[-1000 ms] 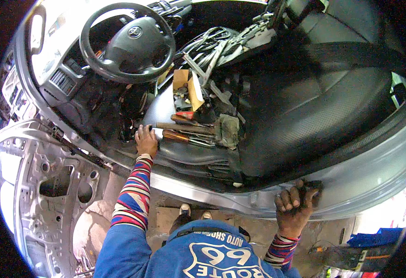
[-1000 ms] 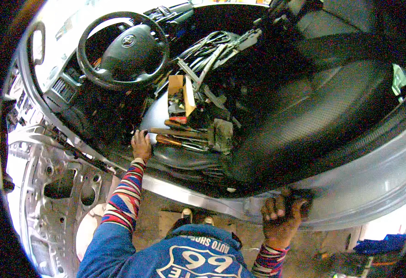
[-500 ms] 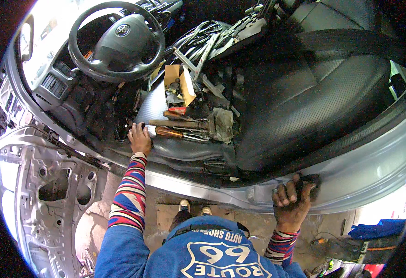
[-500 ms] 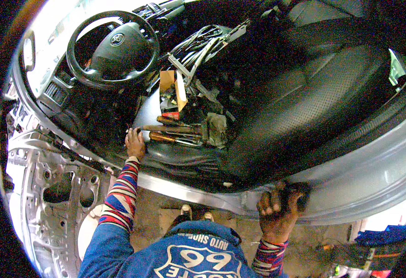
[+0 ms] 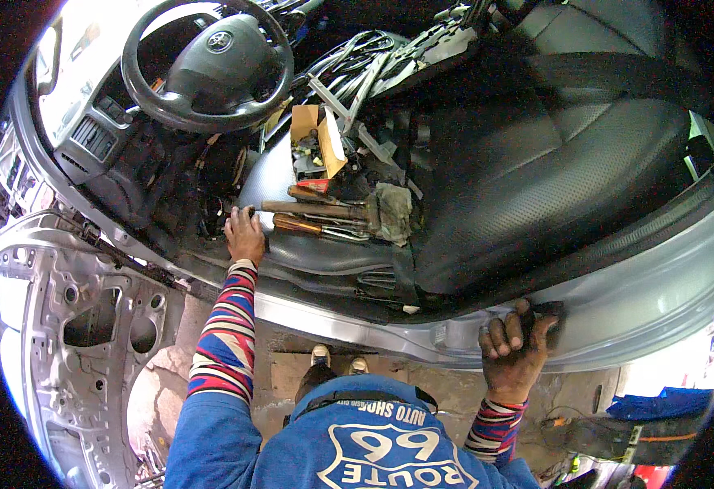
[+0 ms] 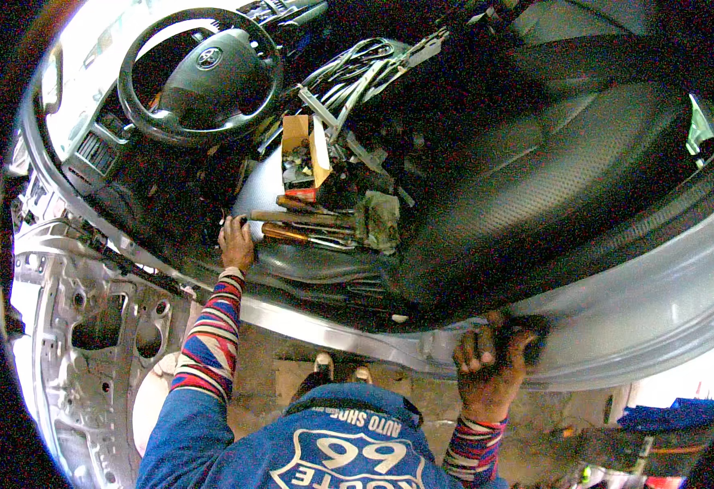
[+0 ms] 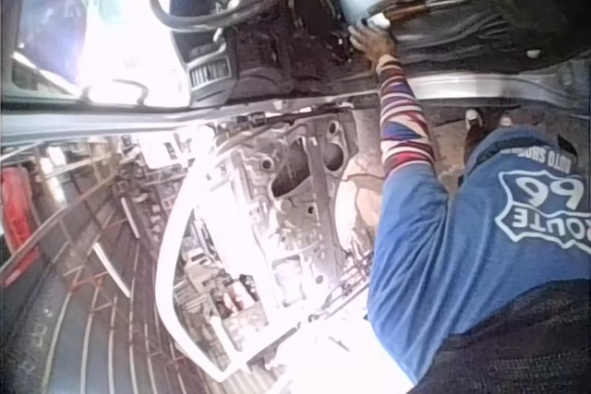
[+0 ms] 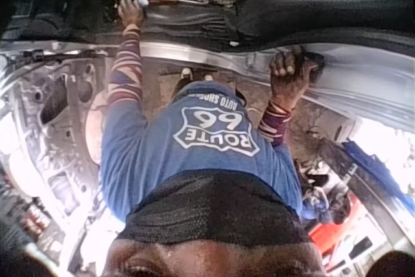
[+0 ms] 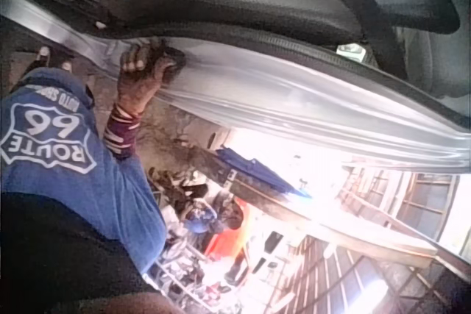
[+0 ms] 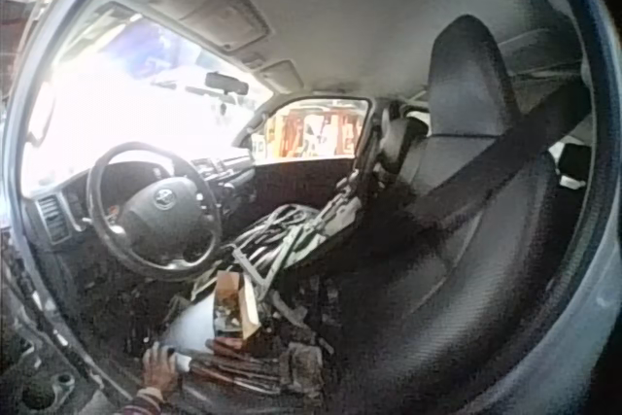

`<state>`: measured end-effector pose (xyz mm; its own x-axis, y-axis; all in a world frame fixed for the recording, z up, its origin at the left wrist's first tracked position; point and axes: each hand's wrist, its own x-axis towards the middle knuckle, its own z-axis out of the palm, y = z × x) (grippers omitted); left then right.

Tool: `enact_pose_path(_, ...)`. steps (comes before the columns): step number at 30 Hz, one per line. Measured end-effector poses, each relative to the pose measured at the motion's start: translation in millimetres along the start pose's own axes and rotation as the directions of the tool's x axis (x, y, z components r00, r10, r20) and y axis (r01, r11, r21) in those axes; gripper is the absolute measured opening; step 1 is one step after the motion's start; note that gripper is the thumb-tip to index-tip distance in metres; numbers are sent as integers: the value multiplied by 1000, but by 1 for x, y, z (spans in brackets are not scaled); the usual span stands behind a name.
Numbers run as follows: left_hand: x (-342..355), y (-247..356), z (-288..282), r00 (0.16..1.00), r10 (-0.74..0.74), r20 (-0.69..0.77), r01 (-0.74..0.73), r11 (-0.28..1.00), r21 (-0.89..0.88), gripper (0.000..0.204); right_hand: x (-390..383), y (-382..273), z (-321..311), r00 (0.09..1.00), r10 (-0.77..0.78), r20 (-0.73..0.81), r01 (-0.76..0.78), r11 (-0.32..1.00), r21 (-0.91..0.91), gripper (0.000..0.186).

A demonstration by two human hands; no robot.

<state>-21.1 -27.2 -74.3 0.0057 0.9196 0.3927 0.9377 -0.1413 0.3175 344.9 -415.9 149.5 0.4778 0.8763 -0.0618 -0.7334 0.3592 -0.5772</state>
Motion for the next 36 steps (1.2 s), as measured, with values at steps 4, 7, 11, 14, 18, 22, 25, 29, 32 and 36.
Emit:
enact_pose_path(4,0,0,0,1000,16,-22,-16,1000,16,36,-3,2,2,968,-8,-250,12,1000,13,52)
enact_pose_path(7,0,1,0,999,36,-37,-35,999,35,37,-2,2,1,998,2,-58,0,999,40,54)
enact_pose_path(11,-1,1,1,999,14,-38,-13,999,44,38,-1,2,-1,998,-26,-53,25,999,-33,55)
enact_pose_path(14,-1,1,2,1000,3,-18,-3,999,32,39,-1,3,-2,998,-25,-66,24,1000,-13,56)
enact_pose_path(18,-1,2,1,1000,-4,-6,5,1000,5,39,0,4,-2,999,-46,-15,46,998,-36,54)
enact_pose_path(22,-3,4,-2,1000,-23,0,23,1000,18,40,0,5,-2,998,-58,-34,56,997,-56,53)
enact_pose_path(25,-4,5,-2,1000,-30,-8,30,999,13,40,0,5,-2,998,-66,15,67,995,-73,53)
enact_pose_path(29,-2,3,2,1000,-9,2,9,1000,20,39,0,6,-2,997,-61,-40,58,996,-62,55)
enact_pose_path(32,0,1,5,999,35,-16,-34,998,58,39,-1,6,-1,996,-53,-72,49,997,-53,56)
enact_pose_path(36,-1,-1,6,1000,13,-21,-11,999,52,40,-1,5,0,999,-33,-33,32,998,-56,57)
